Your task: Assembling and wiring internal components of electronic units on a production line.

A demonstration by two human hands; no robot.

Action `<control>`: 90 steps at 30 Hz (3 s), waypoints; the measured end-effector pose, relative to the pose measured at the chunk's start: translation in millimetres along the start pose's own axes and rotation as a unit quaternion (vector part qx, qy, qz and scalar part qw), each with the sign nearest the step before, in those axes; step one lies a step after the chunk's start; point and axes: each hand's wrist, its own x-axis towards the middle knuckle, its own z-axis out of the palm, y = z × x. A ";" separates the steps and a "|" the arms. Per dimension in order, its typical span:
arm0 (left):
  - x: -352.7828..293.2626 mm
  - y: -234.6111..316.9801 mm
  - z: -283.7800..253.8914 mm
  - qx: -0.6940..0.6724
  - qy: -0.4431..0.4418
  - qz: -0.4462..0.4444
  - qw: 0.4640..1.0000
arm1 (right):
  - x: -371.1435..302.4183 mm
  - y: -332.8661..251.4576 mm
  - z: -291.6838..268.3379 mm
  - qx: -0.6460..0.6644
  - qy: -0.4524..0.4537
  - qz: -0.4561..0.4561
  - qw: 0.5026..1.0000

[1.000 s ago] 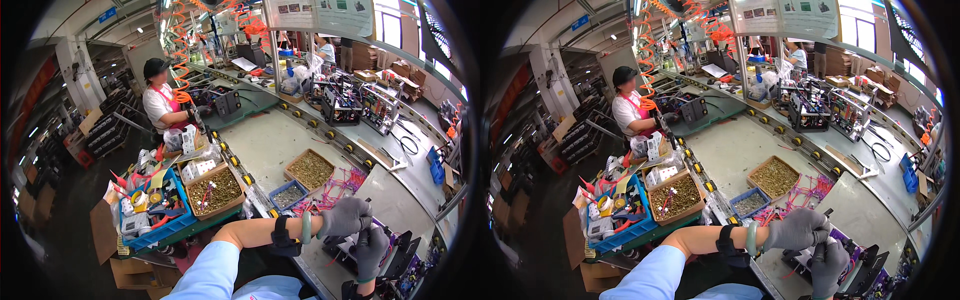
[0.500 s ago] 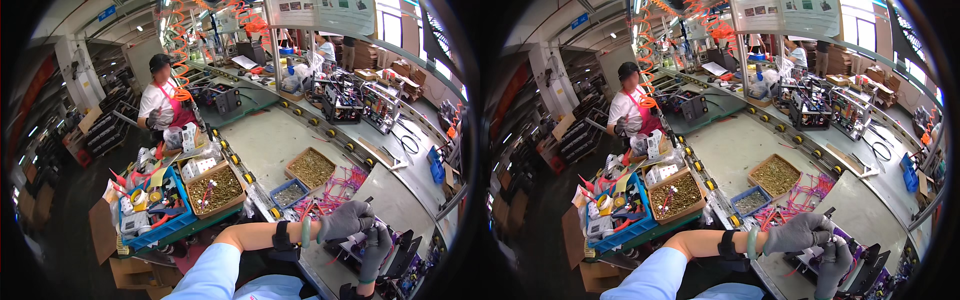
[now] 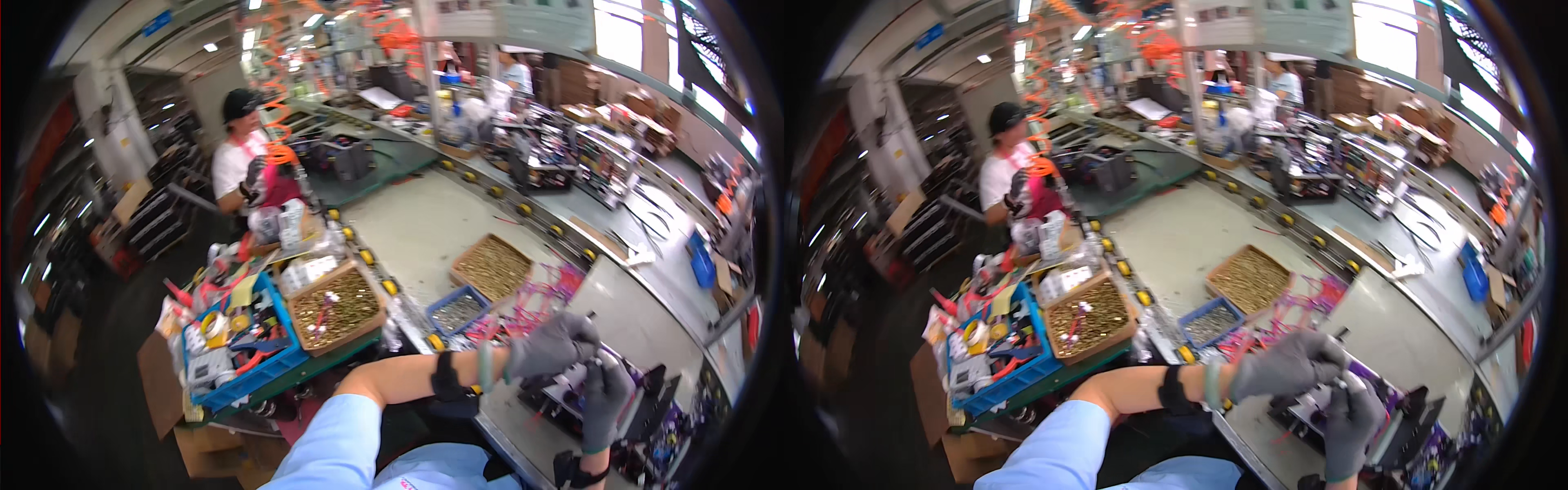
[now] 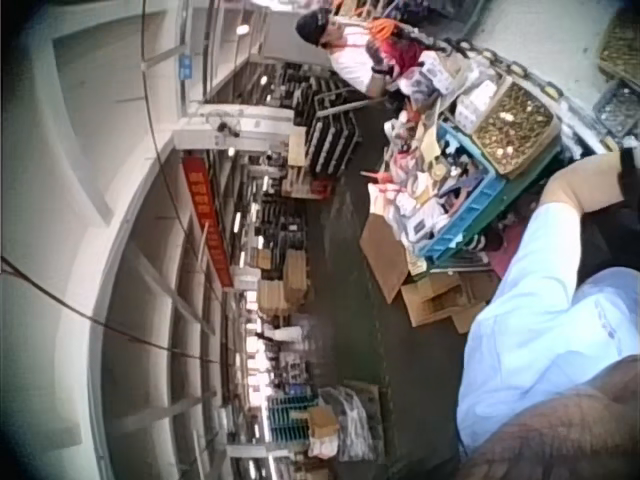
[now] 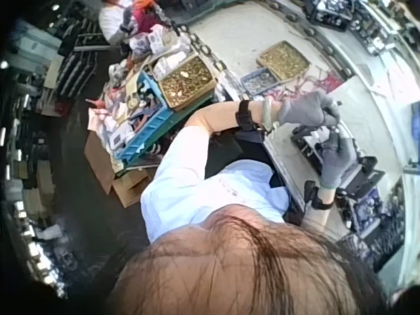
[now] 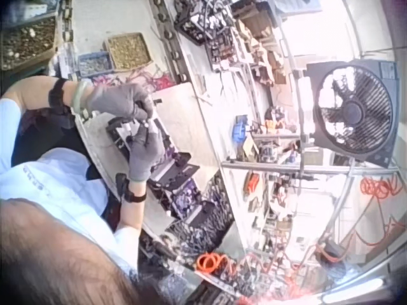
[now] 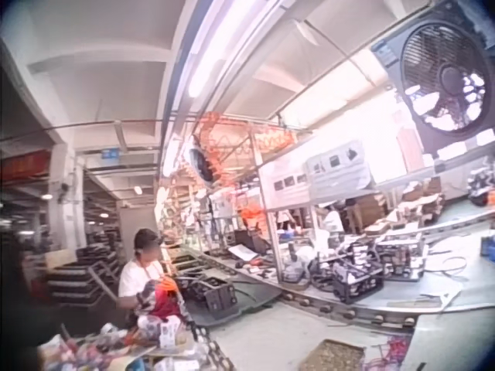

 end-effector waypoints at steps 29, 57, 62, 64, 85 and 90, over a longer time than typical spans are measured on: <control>5.6 -25.5 -8.9 0.236 0.015 0.072 0.969 | 37.6 22.5 -19.6 -0.144 -0.134 0.069 0.978; -2.2 -29.1 -12.0 -0.034 -0.099 -0.127 0.986 | 78.1 32.2 14.0 -0.252 -0.351 0.263 0.863; -7.9 -31.2 -6.8 -0.038 -0.071 -0.120 0.989 | 66.8 32.8 18.3 -0.288 -0.338 0.235 0.865; -13.7 -30.9 -5.3 -0.062 -0.051 -0.144 0.986 | 60.8 33.3 8.6 -0.268 -0.267 0.205 0.903; 2.5 -40.7 2.3 0.138 -0.008 0.063 0.988 | 66.0 34.7 -14.1 -0.076 -0.300 0.294 0.904; -17.8 -42.2 -2.5 -0.072 -0.063 -0.160 0.982 | 70.5 36.7 -4.8 -0.013 -0.312 0.337 0.888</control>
